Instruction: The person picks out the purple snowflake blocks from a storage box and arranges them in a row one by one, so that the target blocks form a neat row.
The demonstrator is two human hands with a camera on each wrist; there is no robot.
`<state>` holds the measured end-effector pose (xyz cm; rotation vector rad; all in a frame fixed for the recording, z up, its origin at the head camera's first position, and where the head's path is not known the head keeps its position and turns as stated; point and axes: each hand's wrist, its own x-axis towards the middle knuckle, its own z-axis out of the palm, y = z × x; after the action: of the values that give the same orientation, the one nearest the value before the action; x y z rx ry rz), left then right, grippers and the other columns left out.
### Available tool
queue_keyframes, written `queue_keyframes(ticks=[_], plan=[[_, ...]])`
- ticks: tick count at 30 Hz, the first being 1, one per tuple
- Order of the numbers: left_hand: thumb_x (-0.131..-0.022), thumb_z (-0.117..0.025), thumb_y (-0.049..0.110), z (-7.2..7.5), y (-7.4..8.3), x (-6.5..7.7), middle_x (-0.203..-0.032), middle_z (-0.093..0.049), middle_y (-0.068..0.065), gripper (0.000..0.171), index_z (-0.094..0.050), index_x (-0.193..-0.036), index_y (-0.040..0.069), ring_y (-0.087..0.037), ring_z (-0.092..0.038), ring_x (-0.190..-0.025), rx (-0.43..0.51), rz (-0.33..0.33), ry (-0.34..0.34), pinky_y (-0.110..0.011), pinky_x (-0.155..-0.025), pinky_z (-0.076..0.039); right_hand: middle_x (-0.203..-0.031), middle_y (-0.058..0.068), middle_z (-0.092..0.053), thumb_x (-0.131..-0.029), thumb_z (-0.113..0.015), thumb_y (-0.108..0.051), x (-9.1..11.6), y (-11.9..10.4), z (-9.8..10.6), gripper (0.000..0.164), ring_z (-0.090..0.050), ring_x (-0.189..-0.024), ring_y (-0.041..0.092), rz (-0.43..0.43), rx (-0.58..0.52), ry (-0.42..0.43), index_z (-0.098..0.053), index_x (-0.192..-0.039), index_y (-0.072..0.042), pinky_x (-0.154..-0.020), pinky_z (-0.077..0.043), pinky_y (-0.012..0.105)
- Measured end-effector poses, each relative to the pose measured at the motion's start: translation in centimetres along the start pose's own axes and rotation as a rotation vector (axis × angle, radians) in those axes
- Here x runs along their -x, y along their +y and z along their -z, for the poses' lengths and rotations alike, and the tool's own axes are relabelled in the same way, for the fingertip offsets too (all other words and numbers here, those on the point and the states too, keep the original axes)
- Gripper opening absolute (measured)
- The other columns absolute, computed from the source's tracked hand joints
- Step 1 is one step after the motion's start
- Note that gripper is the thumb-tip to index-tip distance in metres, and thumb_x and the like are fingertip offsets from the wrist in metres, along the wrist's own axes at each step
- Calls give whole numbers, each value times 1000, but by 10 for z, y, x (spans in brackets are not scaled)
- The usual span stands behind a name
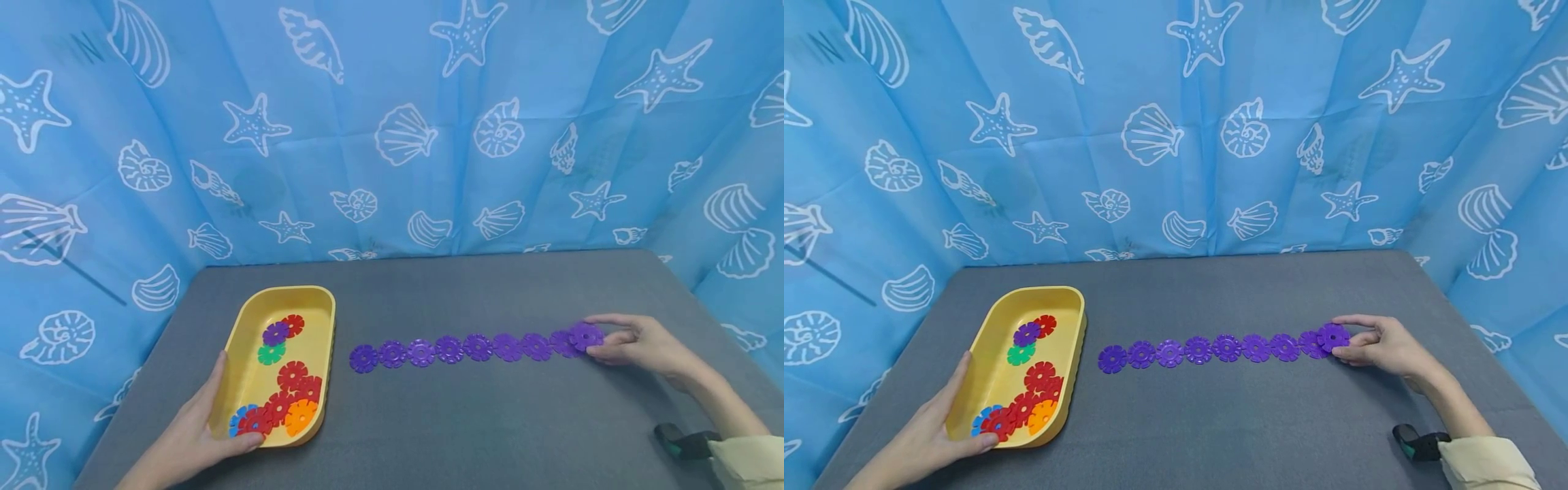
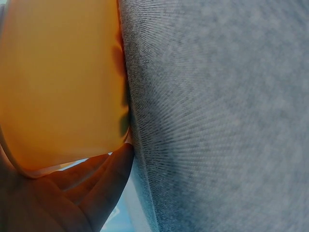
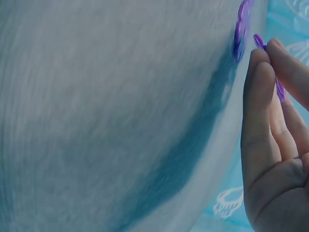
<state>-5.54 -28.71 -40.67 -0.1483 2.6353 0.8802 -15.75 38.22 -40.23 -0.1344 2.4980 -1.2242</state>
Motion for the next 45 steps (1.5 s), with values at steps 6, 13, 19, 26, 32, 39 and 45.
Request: queue_keyframes(ticks=[6,13,19,26,32,39,45], plan=[[-75,-80,63,-1,1,0,-166,-14,-27,139,19,-162,19,-41,-40,-132,-10,-21,17,-43,-86,-63,-83,-2,-77,-98,-69,-18,4,9,8,68,-69,-77,1,-54,41,-5,-37,-148,15,-71,-60,25],[-74,-80,64,-1,0,-1,-165,-15,-28,142,21,-162,16,-43,-41,-131,-47,-18,22,-45,-88,-63,-85,-3,-77,-98,-69,-24,5,11,10,73,-65,-74,1,-109,106,0,-36,-149,15,-68,-57,25],[-75,-79,63,-1,-1,-1,-166,-13,-29,141,20,-162,15,-45,-40,-132,-58,-26,31,-47,-89,-63,-78,0,-75,-95,-73,-27,2,8,7,76,-64,-68,6,-127,151,12,-38,-148,14,-66,-57,25],[-74,-81,62,-2,-2,1,-165,-16,-28,141,19,-162,15,-45,-41,-131,-48,-45,46,-45,-87,-63,-66,-4,-62,-94,-74,-27,0,6,7,73,-53,-59,3,-102,237,9,-43,-144,16,-62,-57,24],[-74,-81,62,-3,-2,0,-166,-15,-28,141,20,-162,17,-45,-41,-132,-43,-38,45,-45,-87,-64,-71,-1,-69,-91,-76,-25,1,-4,4,70,-57,-58,5,-93,315,57,-48,-141,15,-59,-55,24],[-74,-81,63,-2,-1,0,-166,-14,-29,142,20,-162,17,-46,-40,-133,-44,-28,36,-45,-87,-63,-79,-2,-72,-88,-78,-29,-1,-31,-12,63,-52,-59,5,-13,417,186,-59,-133,11,-53,-42,24],[-74,-81,63,-1,0,0,-166,-12,-29,142,20,-162,16,-46,-40,-133,-43,-21,29,-45,-89,-63,-90,3,-75,-86,-81,-31,-11,-62,-32,62,-62,-71,4,67,348,193,-62,-133,6,-57,-47,23]])
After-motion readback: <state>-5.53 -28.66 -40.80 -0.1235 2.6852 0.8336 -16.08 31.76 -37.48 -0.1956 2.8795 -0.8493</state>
